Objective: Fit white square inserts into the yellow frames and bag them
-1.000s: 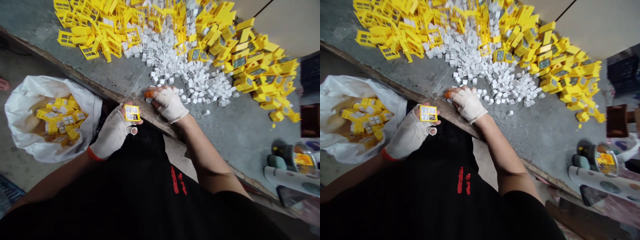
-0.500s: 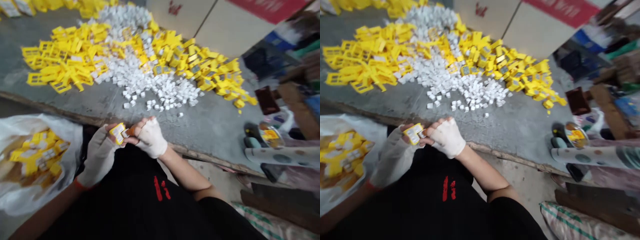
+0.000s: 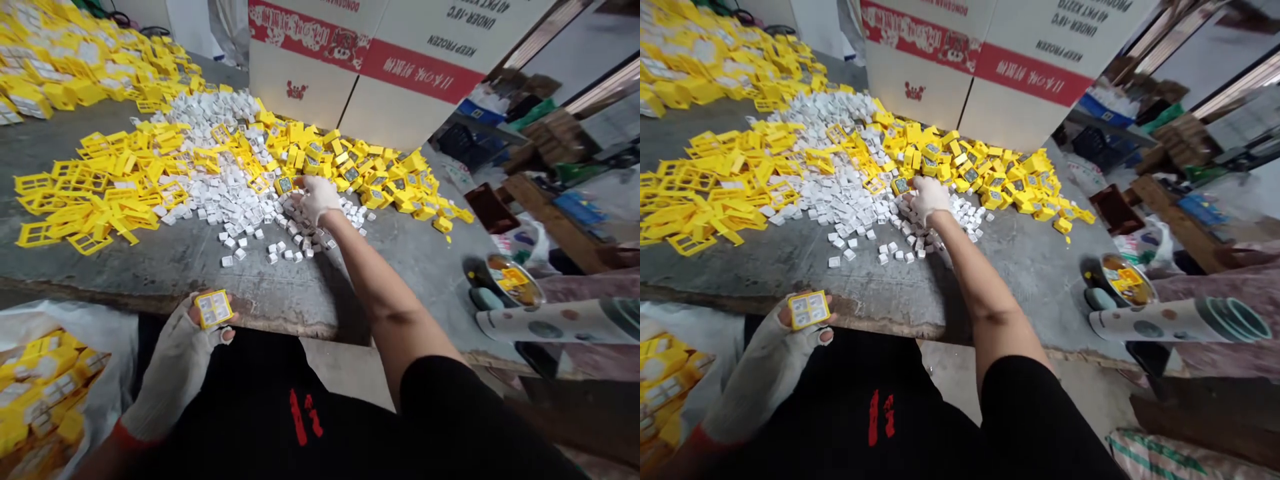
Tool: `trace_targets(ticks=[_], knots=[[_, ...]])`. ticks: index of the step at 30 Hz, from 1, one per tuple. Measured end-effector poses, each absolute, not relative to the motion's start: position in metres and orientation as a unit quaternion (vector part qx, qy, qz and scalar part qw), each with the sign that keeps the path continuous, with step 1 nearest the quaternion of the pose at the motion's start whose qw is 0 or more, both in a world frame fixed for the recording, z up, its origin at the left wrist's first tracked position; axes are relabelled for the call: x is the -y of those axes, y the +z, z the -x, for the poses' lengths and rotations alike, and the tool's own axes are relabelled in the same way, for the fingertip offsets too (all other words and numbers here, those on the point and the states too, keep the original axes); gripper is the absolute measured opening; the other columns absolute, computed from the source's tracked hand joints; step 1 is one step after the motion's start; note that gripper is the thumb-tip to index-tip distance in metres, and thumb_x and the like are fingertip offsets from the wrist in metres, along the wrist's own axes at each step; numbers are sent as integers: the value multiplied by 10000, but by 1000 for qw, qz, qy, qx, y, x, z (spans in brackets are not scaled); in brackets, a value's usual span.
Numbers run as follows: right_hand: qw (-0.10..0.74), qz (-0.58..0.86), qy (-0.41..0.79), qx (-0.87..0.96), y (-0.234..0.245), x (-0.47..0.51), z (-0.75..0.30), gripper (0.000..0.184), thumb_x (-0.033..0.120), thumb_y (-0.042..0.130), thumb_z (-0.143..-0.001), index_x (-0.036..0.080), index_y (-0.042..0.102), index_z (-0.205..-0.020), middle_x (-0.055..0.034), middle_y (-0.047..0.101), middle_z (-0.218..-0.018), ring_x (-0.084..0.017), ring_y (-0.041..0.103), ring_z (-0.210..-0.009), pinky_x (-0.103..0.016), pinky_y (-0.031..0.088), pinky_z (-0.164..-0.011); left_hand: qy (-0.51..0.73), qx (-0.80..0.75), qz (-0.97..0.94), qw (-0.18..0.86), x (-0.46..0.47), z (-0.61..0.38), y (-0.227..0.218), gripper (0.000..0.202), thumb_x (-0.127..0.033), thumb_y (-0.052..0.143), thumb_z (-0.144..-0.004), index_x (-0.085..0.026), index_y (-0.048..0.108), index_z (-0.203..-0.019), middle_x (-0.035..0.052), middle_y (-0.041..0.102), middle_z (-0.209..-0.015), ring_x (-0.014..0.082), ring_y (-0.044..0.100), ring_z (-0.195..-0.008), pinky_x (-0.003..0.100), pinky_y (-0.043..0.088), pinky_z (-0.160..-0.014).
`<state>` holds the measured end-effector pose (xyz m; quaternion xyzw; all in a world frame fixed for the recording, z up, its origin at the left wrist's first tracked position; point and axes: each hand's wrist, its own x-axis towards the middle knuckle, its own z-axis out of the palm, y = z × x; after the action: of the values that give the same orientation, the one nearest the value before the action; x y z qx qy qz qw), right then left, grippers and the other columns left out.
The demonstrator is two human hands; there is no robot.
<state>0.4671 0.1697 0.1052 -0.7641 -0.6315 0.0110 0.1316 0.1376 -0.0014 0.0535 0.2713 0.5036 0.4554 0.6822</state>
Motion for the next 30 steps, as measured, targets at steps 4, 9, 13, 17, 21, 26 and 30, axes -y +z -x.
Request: trace_targets(ticks=[4,9,13,17,21,26,30], knots=[[95,799,40,592,105,-237,-463,442,337,842,-967,169,766,-1369,-228,797,-1461,-418,715,-1407,-565,515,-1214,461,-520,-228,682,-1,-139,58,478,-411,1046,-673,-212,821,-1045,55,857,-1008,248,816,-813,306,671,-613],[200,780,110,583,109,-235,-461,484,280,784,-933,156,723,-1397,-202,803,-1401,-392,749,-1330,-546,554,-1208,491,-521,-178,675,-1,-136,60,749,-489,1135,-478,-190,769,-1059,59,854,-985,265,796,-755,325,640,-560],[298,677,245,627,95,-156,-460,653,352,829,-886,205,649,-1496,-125,795,-1370,-279,793,-1155,-429,675,-1024,485,-509,-188,686,2,-135,61,623,-442,1091,-599,-199,776,-1078,45,839,-1034,246,795,-810,315,642,-598],[334,523,429,657,53,-46,-449,664,498,931,-794,256,681,-1360,-93,824,-1267,-289,809,-1116,-485,668,-1035,480,-449,-219,721,10,-136,59,477,-411,1030,-722,-226,795,-1094,45,836,-1073,230,800,-817,308,647,-617],[273,598,365,659,38,16,-447,558,371,791,-896,248,684,-1429,-110,823,-1349,-301,788,-1252,-502,630,-1128,467,-412,-239,745,21,-139,52,401,-404,1004,-786,-241,795,-1087,51,845,-1101,232,812,-813,305,652,-630],[72,716,127,682,71,20,-444,598,223,606,-1000,188,663,-1594,-187,790,-1483,-379,726,-1394,-574,543,-1175,464,-399,-246,751,32,-144,50,353,-315,962,-839,-238,752,-1112,57,852,-1102,244,834,-859,295,638,-651],[-42,735,39,676,85,11,-422,605,443,751,-1004,166,698,-1538,-221,823,-1375,-447,740,-1287,-605,500,-1116,478,-395,-237,748,37,-148,52,378,-338,947,-857,-215,725,-1137,67,855,-1108,235,829,-811,294,618,-628]])
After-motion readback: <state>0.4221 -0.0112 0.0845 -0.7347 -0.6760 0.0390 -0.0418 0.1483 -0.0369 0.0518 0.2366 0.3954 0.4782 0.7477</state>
